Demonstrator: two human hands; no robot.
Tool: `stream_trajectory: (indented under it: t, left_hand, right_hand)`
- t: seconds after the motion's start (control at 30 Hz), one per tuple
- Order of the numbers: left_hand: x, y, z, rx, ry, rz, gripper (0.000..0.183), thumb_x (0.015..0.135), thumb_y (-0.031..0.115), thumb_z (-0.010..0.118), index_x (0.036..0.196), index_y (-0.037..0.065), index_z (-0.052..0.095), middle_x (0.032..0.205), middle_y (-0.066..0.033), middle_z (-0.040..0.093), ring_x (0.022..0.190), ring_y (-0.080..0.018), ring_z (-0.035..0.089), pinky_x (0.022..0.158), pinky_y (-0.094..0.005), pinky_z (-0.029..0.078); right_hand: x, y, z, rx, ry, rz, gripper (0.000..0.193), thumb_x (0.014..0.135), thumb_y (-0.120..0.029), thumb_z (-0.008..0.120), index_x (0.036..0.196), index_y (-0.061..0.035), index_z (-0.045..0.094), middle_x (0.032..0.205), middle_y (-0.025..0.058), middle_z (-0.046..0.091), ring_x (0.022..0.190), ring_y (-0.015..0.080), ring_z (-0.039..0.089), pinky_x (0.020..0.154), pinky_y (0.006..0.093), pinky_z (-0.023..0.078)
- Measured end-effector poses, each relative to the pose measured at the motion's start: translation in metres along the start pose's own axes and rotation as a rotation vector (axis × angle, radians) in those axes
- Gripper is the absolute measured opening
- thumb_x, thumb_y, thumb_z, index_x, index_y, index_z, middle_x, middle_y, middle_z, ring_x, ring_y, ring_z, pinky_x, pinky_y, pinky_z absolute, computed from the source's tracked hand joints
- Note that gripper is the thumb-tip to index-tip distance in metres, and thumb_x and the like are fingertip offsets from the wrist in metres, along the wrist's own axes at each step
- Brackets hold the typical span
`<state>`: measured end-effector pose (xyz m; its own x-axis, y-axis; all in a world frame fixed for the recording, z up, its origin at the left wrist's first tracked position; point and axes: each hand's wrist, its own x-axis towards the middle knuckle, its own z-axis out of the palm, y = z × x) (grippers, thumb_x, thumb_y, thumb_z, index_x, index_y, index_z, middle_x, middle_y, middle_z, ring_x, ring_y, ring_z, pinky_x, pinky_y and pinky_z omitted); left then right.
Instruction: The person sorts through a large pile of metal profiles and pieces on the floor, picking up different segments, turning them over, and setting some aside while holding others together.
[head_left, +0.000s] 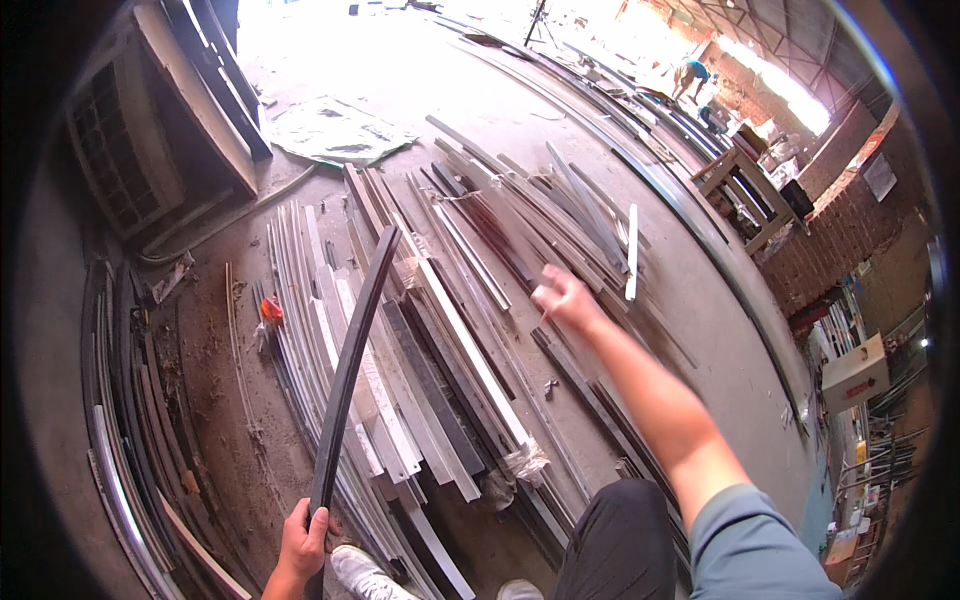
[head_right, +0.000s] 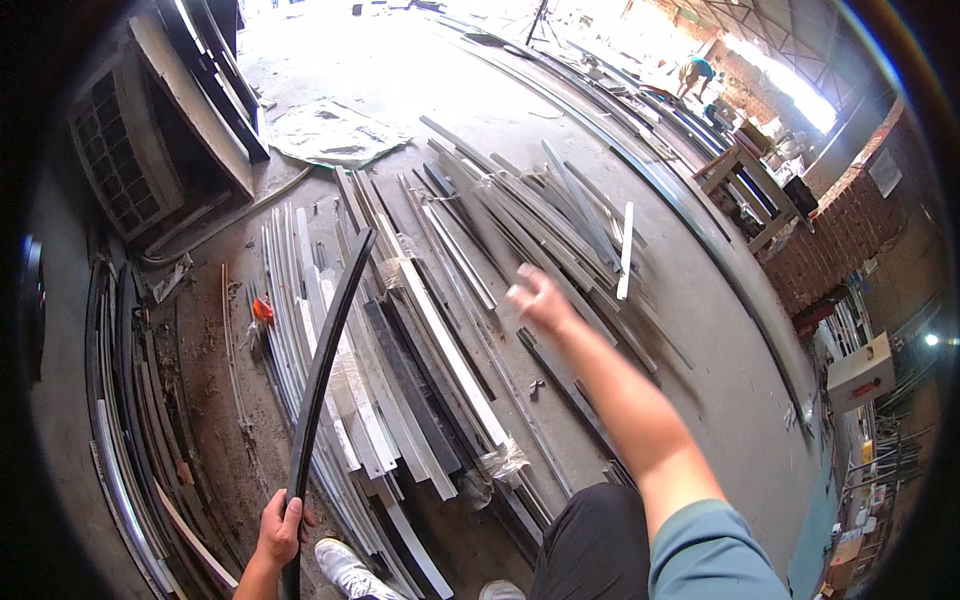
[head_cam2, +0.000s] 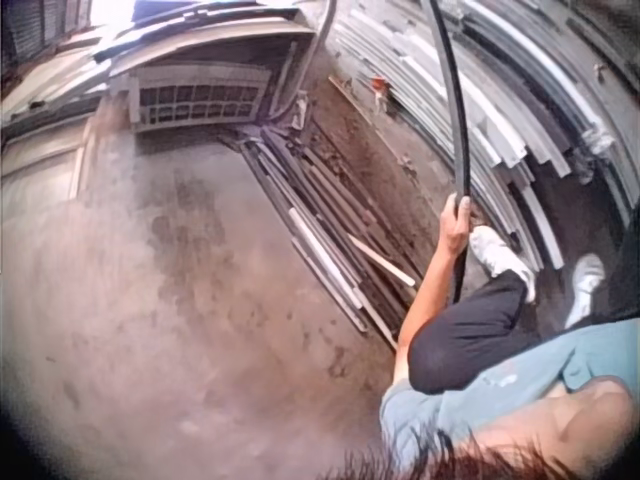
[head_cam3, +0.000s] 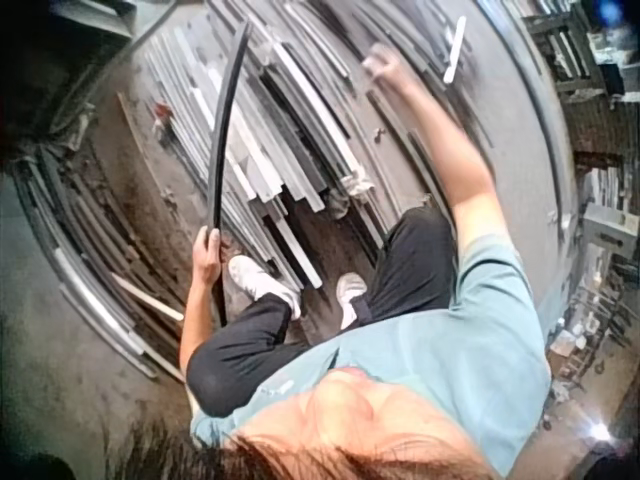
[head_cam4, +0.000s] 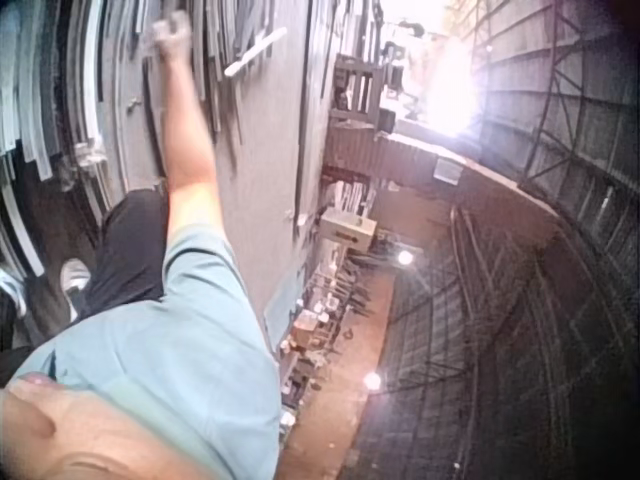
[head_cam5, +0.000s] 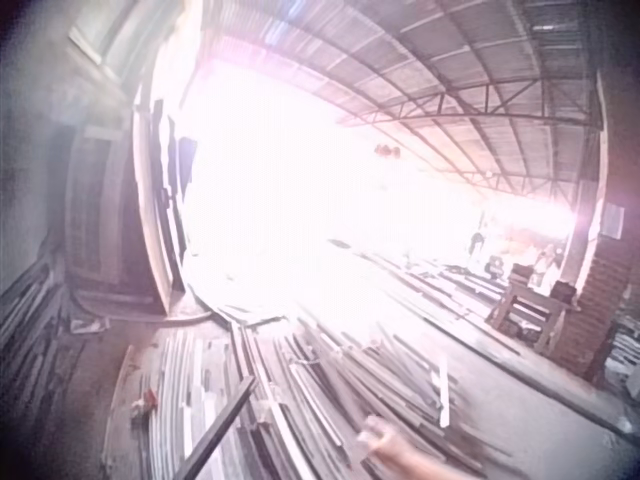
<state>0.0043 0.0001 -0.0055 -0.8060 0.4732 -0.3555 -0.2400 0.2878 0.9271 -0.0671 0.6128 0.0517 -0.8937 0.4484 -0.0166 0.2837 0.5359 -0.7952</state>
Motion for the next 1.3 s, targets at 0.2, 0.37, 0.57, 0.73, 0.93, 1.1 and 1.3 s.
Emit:
stream_trajectory:
  t: [0.2,0.37,0.57,0.73,0.93,1.1,1.3]
  left_hand:
    - [0.004,0.007,-0.004,-0.003,-0.024,-0.031,0.034,0.108,0.038,0.051,0.103,0.005,0.053,0.075,-0.006,0.064,0.051,-0.0101,0.053,0.048,-0.0246,0.043]
    - [0.002,0.021,-0.002,-0.092,0.042,-0.048,0.029,0.107,0.032,0.055,0.102,0.003,0.056,0.074,-0.0039,0.065,0.052,-0.0071,0.053,0.049,-0.0235,0.043]
    - [-0.003,0.019,-0.004,-0.053,0.025,-0.054,0.03,0.106,0.033,0.056,0.102,0.003,0.057,0.074,-0.0035,0.065,0.053,-0.0074,0.054,0.049,-0.0238,0.043]
    - [-0.005,0.008,-0.002,-0.068,0.014,-0.085,0.03,0.106,0.033,0.057,0.099,0.003,0.058,0.073,-0.0024,0.065,0.053,-0.007,0.053,0.049,-0.0236,0.043]
    - [-0.002,0.006,-0.001,-0.081,0.007,-0.061,0.031,0.106,0.034,0.056,0.1,0.004,0.057,0.074,-0.0033,0.065,0.051,-0.0081,0.054,0.048,-0.0239,0.045]
    - [-0.001,0.009,-0.004,-0.087,-0.012,-0.066,0.031,0.107,0.036,0.054,0.105,0.005,0.054,0.076,-0.0061,0.065,0.051,-0.0098,0.054,0.048,-0.0239,0.044]
    - [0.002,0.018,-0.006,-0.172,-0.013,-0.104,0.033,0.107,0.035,0.052,0.105,0.002,0.059,0.076,-0.0043,0.067,0.053,-0.0085,0.055,0.051,-0.0244,0.046]
  right_hand:
    - [0.023,-0.001,-0.035,-0.085,0.215,-0.022,0.07,0.092,-0.035,0.072,0.146,0.0023,0.048,0.125,0.0225,0.067,0.11,0.0288,0.067,0.095,0.0382,0.054]
    - [-0.115,-0.033,0.126,-0.335,-0.285,-0.261,0.023,0.091,-0.028,0.072,0.1,-0.0069,0.075,0.094,0.0169,0.074,0.09,0.0336,0.072,0.084,0.0433,0.058]
    - [-0.169,-0.058,0.195,-0.62,-0.367,-0.045,0.046,0.09,-0.041,0.073,0.106,-0.0009,0.057,0.091,0.0233,0.072,0.09,0.0414,0.072,0.082,0.0474,0.058]
    - [-0.171,-0.049,0.202,-0.692,-0.285,-0.044,0.047,0.091,-0.04,0.072,0.111,-0.0013,0.055,0.108,0.0218,0.068,0.096,0.038,0.071,0.083,0.0461,0.059]
    - [-0.172,-0.045,0.196,-0.681,-0.356,0.043,0.045,0.088,-0.038,0.07,0.111,-0.0011,0.06,0.106,0.02,0.071,0.101,0.0365,0.071,0.088,0.0456,0.057]
    - [-0.167,-0.044,0.191,-0.66,-0.35,0.096,0.043,0.086,-0.036,0.067,0.106,0.0009,0.064,0.103,0.0238,0.073,0.101,0.0387,0.071,0.089,0.0474,0.056]
    - [-0.171,-0.041,0.183,-0.513,-0.281,0.014,0.054,0.087,-0.034,0.067,0.127,0.0015,0.062,0.108,0.0237,0.07,0.105,0.041,0.068,0.093,0.0484,0.054]
